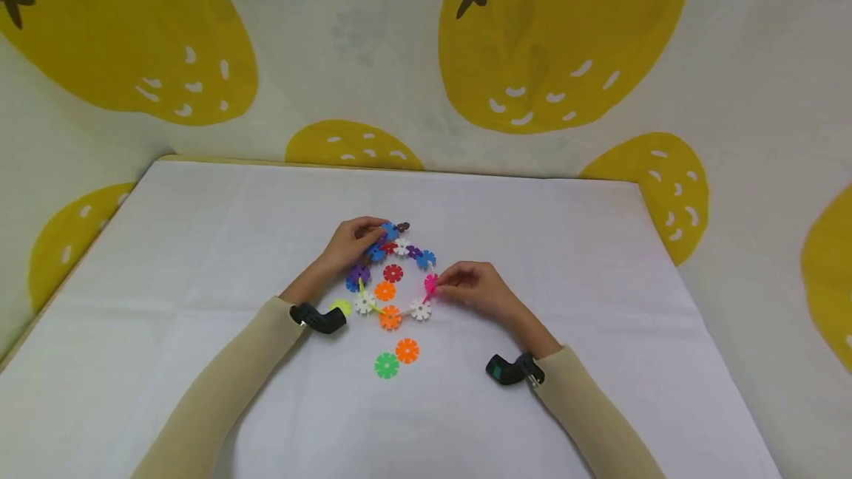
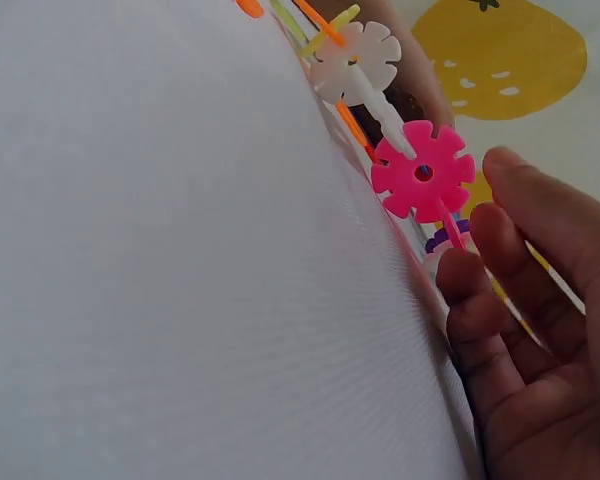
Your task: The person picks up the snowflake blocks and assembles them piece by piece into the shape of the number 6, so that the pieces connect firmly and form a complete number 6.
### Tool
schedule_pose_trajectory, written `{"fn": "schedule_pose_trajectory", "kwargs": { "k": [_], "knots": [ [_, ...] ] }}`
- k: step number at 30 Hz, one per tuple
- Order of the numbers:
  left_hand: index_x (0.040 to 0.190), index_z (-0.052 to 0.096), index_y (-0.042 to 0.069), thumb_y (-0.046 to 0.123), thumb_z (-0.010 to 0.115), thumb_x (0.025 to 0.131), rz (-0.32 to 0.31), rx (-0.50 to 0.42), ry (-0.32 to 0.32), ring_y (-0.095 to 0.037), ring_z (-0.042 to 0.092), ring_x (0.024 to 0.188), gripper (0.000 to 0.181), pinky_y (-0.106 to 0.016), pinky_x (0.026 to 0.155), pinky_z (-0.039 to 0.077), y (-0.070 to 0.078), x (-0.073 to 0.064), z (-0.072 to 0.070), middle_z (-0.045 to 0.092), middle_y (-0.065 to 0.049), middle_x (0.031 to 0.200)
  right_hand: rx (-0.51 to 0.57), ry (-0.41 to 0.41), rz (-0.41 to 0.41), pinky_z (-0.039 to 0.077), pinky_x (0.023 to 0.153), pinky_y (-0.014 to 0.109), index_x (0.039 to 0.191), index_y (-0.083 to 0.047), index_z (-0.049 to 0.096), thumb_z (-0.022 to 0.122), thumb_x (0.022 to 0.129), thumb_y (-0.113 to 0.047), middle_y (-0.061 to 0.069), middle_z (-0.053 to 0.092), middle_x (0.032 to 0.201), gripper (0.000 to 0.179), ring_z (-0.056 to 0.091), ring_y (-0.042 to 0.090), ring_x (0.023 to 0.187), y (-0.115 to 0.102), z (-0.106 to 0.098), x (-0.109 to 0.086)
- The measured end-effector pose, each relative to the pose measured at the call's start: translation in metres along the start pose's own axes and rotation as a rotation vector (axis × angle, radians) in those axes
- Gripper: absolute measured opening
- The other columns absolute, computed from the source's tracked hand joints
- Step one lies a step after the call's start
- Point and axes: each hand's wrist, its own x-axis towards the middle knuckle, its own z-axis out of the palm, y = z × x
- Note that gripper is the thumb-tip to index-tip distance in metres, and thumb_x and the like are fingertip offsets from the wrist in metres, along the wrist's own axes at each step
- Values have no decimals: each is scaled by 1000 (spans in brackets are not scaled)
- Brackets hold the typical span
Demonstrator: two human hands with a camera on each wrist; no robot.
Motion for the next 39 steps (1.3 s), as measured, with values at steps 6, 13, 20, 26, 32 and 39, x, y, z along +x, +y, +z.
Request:
{"fn": "schedule_pose_trajectory", "kwargs": {
  "k": [6,13,20,26,32,39],
  "knots": [
    [125,63,0,19,57,100,-39,-30,-32,-25,63,92,32,-30,82,51,-1,1,-2,68,-16,105,114,-215,-148,52,58,23,99,4,68,70,85,6,17,66,85,14,58,22,60,0,4,-10],
    [125,63,-1,19,57,100,-32,-33,-44,-24,61,91,33,-29,83,50,0,1,-4,67,-16,103,179,-333,-189,49,49,24,100,5,68,68,85,8,19,66,77,15,54,26,51,-5,11,-16],
    [124,63,-2,18,57,100,-17,-37,-42,-25,63,91,32,-30,84,51,0,1,-3,68,-17,104,116,-391,-193,48,49,22,99,4,70,72,85,2,14,65,76,14,55,22,54,-7,19,-19],
    [125,64,0,17,57,100,-21,-41,-52,-24,63,92,31,-31,84,52,-1,1,-2,69,-16,105,16,-434,-263,42,52,19,102,-5,72,78,81,-2,7,59,73,23,51,15,59,-8,26,-18],
    [125,64,0,18,57,100,-17,-33,-56,-26,63,94,31,-33,86,52,-3,2,-2,68,-17,105,-75,-479,-327,39,51,18,111,-4,71,79,81,-13,3,59,72,32,47,8,58,-11,29,-16],
    [124,63,-1,17,57,100,-4,-21,-49,-26,63,93,31,-34,85,51,-1,1,-3,68,-17,104,-303,-526,-340,38,56,15,120,-9,69,75,86,-30,-6,55,72,40,44,-3,63,-22,30,-15]
  ]
}}
